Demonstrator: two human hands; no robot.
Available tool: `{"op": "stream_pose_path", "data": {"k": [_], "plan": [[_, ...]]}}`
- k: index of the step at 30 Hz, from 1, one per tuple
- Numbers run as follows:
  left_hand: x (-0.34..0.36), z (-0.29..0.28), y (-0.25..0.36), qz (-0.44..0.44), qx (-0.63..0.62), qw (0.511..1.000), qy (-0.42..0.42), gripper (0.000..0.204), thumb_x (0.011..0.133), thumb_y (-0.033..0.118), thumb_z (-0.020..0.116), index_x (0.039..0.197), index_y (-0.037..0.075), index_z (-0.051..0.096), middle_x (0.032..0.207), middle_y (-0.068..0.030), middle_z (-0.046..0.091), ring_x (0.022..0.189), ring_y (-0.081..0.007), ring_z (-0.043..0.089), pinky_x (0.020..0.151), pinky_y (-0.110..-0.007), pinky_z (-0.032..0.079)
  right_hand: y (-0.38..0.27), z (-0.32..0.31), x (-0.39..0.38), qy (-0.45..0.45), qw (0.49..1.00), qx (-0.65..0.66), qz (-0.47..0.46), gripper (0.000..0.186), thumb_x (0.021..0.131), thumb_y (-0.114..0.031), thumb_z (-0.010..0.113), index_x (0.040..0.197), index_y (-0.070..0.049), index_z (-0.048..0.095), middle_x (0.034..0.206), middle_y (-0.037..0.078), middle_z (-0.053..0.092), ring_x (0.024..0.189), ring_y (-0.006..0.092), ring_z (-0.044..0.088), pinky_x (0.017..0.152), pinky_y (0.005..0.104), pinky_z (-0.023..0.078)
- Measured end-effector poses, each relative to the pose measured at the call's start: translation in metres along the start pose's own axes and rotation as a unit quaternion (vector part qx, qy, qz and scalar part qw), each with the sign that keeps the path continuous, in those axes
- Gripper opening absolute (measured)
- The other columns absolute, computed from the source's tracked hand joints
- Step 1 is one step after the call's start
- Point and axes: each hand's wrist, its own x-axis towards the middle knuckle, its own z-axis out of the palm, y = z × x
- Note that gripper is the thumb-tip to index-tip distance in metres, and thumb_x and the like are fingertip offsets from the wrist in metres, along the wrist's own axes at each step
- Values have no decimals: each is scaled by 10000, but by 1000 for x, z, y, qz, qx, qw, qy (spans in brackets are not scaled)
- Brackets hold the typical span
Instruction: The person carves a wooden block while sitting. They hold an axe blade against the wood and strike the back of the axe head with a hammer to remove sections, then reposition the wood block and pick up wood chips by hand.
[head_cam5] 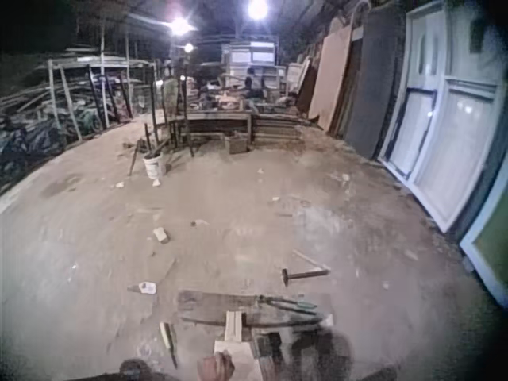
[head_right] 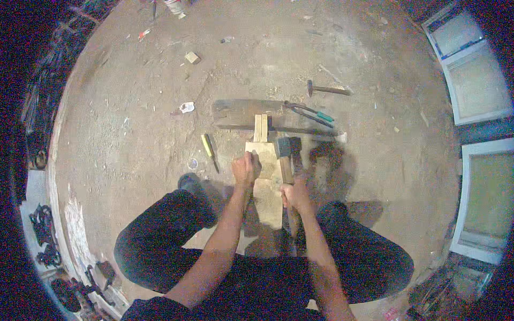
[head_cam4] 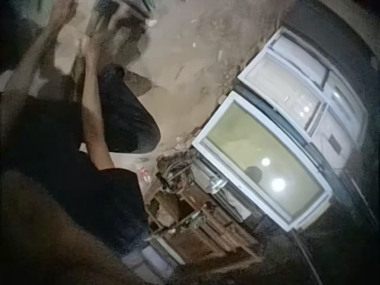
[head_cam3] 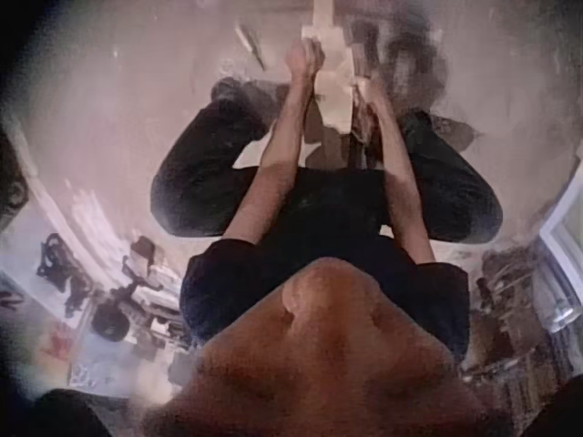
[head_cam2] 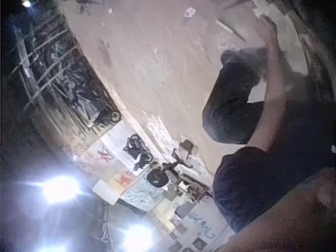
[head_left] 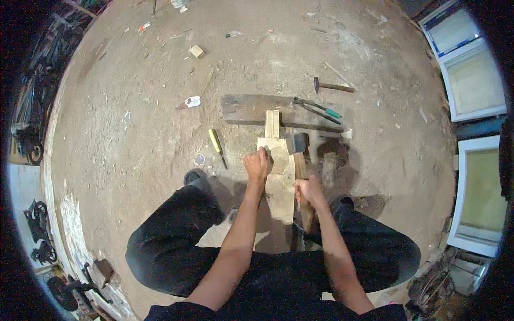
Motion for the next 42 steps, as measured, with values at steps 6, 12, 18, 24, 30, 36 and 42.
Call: {"op": "stream_pose_path", "data": {"k": [6,12,18,24,30,36,42], "plan": [[-5,12,-21,-5,52,998,-35,534,990,322,423,643,-21,640,620,-248,598,566,-444,581,592,-532,440,32,21,5,97,991,-79,-45,216,789,-107,638,608,-7,579,500,75,553,394,182,524,410,359,405],[-3,-2,-4,-44,22,997,-53,512,1009,289,371,673,2,630,622,-251,591,578,-437,590,583,-516,445,23,12,-1,134,946,-265,-133,245,728,-216,682,808,15,661,662,176,640,633,321,642,632,438,488],[-4,-2,-13,-33,-2,999,-41,533,1020,302,362,674,-5,627,626,-247,589,587,-433,588,604,-520,444,23,19,-4,137,927,-325,-129,261,725,-239,687,850,-10,681,706,202,648,690,372,657,662,454,493],[-4,1,-10,-34,14,998,-41,553,1021,324,364,668,-8,629,646,-248,598,590,-437,585,604,-522,441,17,21,-10,132,941,-292,-112,269,726,-243,691,861,-11,673,716,211,651,707,385,660,666,462,494],[-3,-7,-3,-71,7,994,-77,531,1008,335,367,723,-20,641,664,-259,610,593,-434,600,602,-522,457,25,16,-5,136,937,-290,-137,245,728,-217,681,803,9,626,650,189,617,624,341,635,601,447,476],[0,-4,1,-84,36,993,-76,585,996,392,403,687,-17,684,662,-265,611,609,-455,606,629,-541,460,32,11,7,63,986,-138,-72,138,764,-115,623,699,1,586,538,95,568,463,200,573,469,362,452],[-3,-4,-6,-57,13,995,-79,584,999,382,402,681,-21,680,666,-267,613,610,-458,607,614,-536,460,26,3,3,2,1000,-5,-19,142,768,-80,580,651,-2,562,527,86,560,446,195,566,455,331,461]]}}
